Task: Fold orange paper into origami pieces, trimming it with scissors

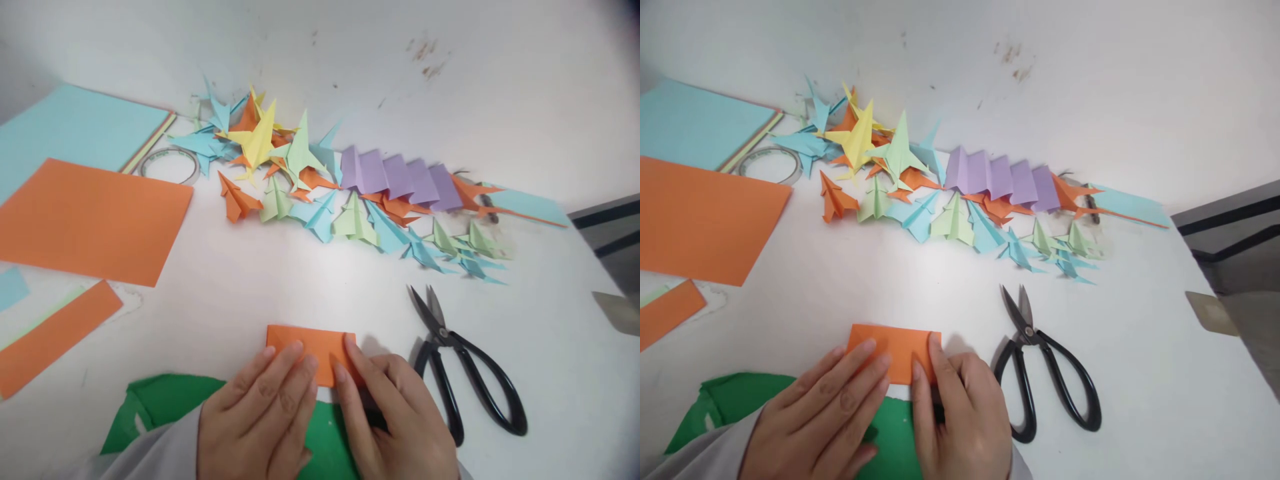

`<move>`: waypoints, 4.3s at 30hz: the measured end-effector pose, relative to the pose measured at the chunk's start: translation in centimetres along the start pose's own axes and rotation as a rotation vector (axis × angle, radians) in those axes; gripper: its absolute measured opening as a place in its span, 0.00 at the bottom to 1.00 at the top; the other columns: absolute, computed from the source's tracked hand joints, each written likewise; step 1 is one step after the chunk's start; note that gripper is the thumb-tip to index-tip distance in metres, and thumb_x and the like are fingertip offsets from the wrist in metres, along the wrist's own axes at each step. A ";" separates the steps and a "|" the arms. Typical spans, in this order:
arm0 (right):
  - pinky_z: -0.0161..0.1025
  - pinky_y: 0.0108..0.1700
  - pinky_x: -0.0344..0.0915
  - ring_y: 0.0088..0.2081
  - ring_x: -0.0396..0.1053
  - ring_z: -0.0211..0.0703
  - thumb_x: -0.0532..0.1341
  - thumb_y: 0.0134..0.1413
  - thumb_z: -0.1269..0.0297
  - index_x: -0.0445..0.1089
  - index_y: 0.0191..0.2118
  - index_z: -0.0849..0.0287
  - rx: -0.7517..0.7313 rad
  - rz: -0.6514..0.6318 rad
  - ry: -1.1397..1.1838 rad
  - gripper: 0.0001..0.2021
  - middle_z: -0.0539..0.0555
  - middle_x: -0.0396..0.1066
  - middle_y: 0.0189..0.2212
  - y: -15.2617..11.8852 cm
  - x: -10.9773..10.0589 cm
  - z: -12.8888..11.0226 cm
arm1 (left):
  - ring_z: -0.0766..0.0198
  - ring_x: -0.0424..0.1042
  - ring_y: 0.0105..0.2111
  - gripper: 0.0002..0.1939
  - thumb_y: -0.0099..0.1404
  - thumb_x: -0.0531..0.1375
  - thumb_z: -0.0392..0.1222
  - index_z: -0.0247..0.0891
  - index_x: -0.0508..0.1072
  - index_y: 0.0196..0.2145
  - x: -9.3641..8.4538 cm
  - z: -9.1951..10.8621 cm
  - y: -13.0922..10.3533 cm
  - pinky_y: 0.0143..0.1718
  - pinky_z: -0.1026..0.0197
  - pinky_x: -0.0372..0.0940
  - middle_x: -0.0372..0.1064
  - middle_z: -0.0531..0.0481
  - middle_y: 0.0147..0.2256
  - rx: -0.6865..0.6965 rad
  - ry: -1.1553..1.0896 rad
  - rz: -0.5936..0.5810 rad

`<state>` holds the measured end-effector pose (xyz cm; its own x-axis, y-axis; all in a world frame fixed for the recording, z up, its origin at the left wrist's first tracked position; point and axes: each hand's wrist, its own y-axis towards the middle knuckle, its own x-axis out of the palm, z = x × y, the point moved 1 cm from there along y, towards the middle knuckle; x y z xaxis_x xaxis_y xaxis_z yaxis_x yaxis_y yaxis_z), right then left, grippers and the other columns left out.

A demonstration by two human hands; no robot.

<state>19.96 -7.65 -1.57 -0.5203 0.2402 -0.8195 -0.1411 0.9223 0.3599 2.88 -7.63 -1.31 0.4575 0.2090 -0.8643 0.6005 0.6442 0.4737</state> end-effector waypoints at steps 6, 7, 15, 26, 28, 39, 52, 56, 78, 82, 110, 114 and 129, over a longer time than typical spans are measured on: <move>0.41 0.30 0.66 0.29 0.62 0.40 0.59 0.52 0.72 0.63 0.52 0.65 0.001 -0.006 0.001 0.20 0.55 0.63 0.27 -0.1 0.1 0.2 | 0.51 0.56 0.57 0.24 0.65 0.46 0.48 0.27 0.69 0.47 1.4 0.0 -0.7 0.57 0.51 0.53 0.64 0.40 0.52 -0.104 -0.023 0.042; 0.40 0.30 0.66 0.29 0.62 0.40 0.59 0.52 0.71 0.63 0.53 0.64 -0.001 -0.007 0.004 0.20 0.55 0.63 0.27 -0.1 0.1 0.2 | 0.51 0.56 0.57 0.24 0.65 0.46 0.49 0.27 0.68 0.48 1.5 0.0 -0.8 0.57 0.51 0.53 0.64 0.39 0.52 -0.108 -0.022 0.037; 0.40 0.30 0.66 0.28 0.63 0.41 0.59 0.51 0.70 0.64 0.52 0.64 0.003 -0.002 -0.006 0.20 0.55 0.63 0.27 -0.1 -0.1 0.2 | 0.51 0.55 0.57 0.25 0.65 0.46 0.49 0.27 0.67 0.48 1.5 0.1 -0.9 0.57 0.51 0.53 0.63 0.38 0.52 -0.125 -0.034 0.027; 0.41 0.30 0.66 0.29 0.63 0.41 0.59 0.52 0.71 0.64 0.52 0.65 0.007 -0.006 -0.004 0.20 0.55 0.64 0.28 -0.2 0.0 0.2 | 0.51 0.56 0.57 0.25 0.65 0.46 0.50 0.27 0.68 0.48 1.4 0.0 -0.8 0.57 0.51 0.53 0.63 0.38 0.52 -0.142 -0.050 0.034; 0.41 0.31 0.66 0.29 0.63 0.41 0.58 0.52 0.71 0.63 0.52 0.64 -0.006 -0.014 -0.015 0.20 0.56 0.64 0.28 -0.2 0.0 0.2 | 0.50 0.56 0.57 0.25 0.64 0.46 0.50 0.27 0.68 0.48 1.4 0.0 -0.8 0.57 0.51 0.53 0.63 0.38 0.52 -0.141 -0.046 0.026; 0.43 0.30 0.65 0.30 0.61 0.43 0.55 0.54 0.67 0.69 0.44 0.69 -0.100 0.042 -0.192 0.14 0.64 0.64 0.35 1.0 -0.3 -0.4 | 0.50 0.55 0.57 0.22 0.59 0.53 0.43 0.29 0.68 0.48 0.3 0.1 -0.5 0.56 0.48 0.56 0.62 0.38 0.53 -0.159 -0.055 -0.062; 0.39 0.30 0.61 0.30 0.60 0.43 0.57 0.53 0.63 0.71 0.43 0.70 -0.133 0.166 -0.244 0.16 0.58 0.63 0.27 0.5 0.7 -0.2 | 0.44 0.56 0.56 0.28 0.56 0.56 0.46 0.23 0.65 0.50 0.1 -0.5 -0.6 0.54 0.45 0.56 0.59 0.30 0.54 -0.029 0.037 -0.151; 0.38 0.30 0.61 0.29 0.60 0.42 0.56 0.53 0.61 0.72 0.41 0.68 -0.119 0.182 -0.257 0.16 0.57 0.63 0.26 0.5 0.9 -0.2 | 0.44 0.55 0.57 0.31 0.55 0.56 0.51 0.25 0.65 0.51 0.0 -0.7 -0.6 0.55 0.45 0.55 0.59 0.31 0.54 -0.006 0.051 -0.178; 0.48 0.49 0.54 0.44 0.65 0.47 0.55 0.54 0.62 0.70 0.40 0.63 -0.452 0.121 -0.237 0.13 0.57 0.72 0.41 -0.8 0.6 -1.6 | 0.41 0.58 0.54 0.33 0.58 0.52 0.57 0.28 0.65 0.52 0.4 -0.7 -0.8 0.53 0.45 0.55 0.58 0.28 0.54 0.029 0.154 -0.188; 0.50 0.50 0.51 0.43 0.66 0.47 0.55 0.54 0.61 0.70 0.41 0.63 -0.484 0.049 -0.342 0.13 0.56 0.73 0.42 -0.6 0.5 -1.5 | 0.42 0.58 0.54 0.32 0.58 0.52 0.58 0.29 0.65 0.52 0.7 -1.0 -0.9 0.52 0.44 0.55 0.59 0.29 0.53 0.045 0.168 -0.174; 0.37 0.33 0.59 0.31 0.71 0.38 0.56 0.51 0.70 0.70 0.18 0.59 -0.544 0.248 -0.329 0.13 0.50 0.77 0.30 0.2 -0.7 0.7 | 0.59 0.67 0.50 0.14 0.62 0.50 0.36 0.36 0.75 0.36 -1.2 -6.9 -1.3 0.52 0.55 0.61 0.72 0.43 0.43 0.342 -0.060 -0.081; 0.38 0.35 0.59 0.31 0.70 0.40 0.56 0.52 0.68 0.71 0.21 0.60 -0.535 0.231 -0.336 0.12 0.53 0.76 0.29 0.2 -0.5 0.5 | 0.59 0.67 0.48 0.10 0.63 0.52 0.37 0.36 0.74 0.31 -1.0 -5.9 -0.6 0.53 0.52 0.60 0.72 0.44 0.43 0.349 0.068 0.058; 0.39 0.37 0.55 0.32 0.65 0.40 0.55 0.51 0.73 0.70 0.35 0.61 -0.631 0.158 -0.371 0.08 0.54 0.72 0.29 2.6 2.0 0.1 | 0.59 0.71 0.29 0.11 0.59 0.50 0.30 0.30 0.71 0.35 0.8 -3.1 3.0 0.29 0.58 0.64 0.71 0.43 0.30 0.212 0.401 -0.183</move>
<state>18.68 -4.70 -2.31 -0.2719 0.5452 -0.7930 -0.6027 0.5459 0.5820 3.06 -3.24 -1.11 0.0689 0.4000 -0.9139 0.7869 0.5413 0.2962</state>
